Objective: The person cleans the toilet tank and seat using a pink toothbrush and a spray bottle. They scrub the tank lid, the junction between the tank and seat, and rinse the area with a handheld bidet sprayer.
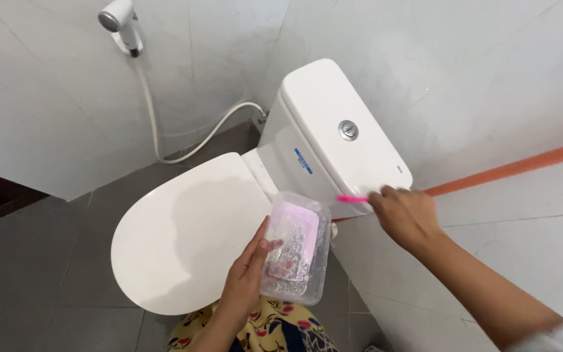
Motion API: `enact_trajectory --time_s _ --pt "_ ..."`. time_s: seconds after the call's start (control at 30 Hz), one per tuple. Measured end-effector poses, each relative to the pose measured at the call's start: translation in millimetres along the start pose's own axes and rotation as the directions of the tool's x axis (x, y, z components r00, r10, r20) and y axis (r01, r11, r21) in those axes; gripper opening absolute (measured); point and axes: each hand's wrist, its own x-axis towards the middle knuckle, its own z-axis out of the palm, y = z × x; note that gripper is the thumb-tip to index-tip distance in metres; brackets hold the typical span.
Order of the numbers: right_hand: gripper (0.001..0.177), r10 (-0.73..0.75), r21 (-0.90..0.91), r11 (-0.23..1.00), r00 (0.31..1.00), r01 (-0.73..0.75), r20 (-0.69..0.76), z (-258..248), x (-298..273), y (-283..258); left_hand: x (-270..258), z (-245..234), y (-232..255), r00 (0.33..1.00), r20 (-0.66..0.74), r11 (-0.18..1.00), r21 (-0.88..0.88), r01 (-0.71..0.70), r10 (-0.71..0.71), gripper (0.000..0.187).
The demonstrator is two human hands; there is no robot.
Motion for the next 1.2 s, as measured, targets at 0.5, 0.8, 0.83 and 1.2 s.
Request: enact_trajectory --time_s 0.5,0.8,0.83,1.2 --pt "0.006 -0.053 0.191 0.972 0.924 0.134 -0.379 39 -67 47 -44 86 -45 0.987 -0.108 0.989 -0.073 -0.126 0.118 0.061" --pt "0.008 0.028 0.318 0.936 0.867 0.152 -0.497 59 -87 68 -46 112 -68 0.955 -0.255 0.987 -0.013 -0.161 0.152 0.061" --pt "0.009 0.032 0.323 0.932 0.848 0.166 -0.529 60 -88 70 -45 116 -70 0.953 -0.267 0.987 -0.035 -0.158 0.143 0.061" --pt "0.009 0.142 0.448 0.880 0.816 0.155 -0.560 79 -101 71 -49 146 -68 0.945 -0.312 0.994 -0.016 -0.104 0.094 0.058"
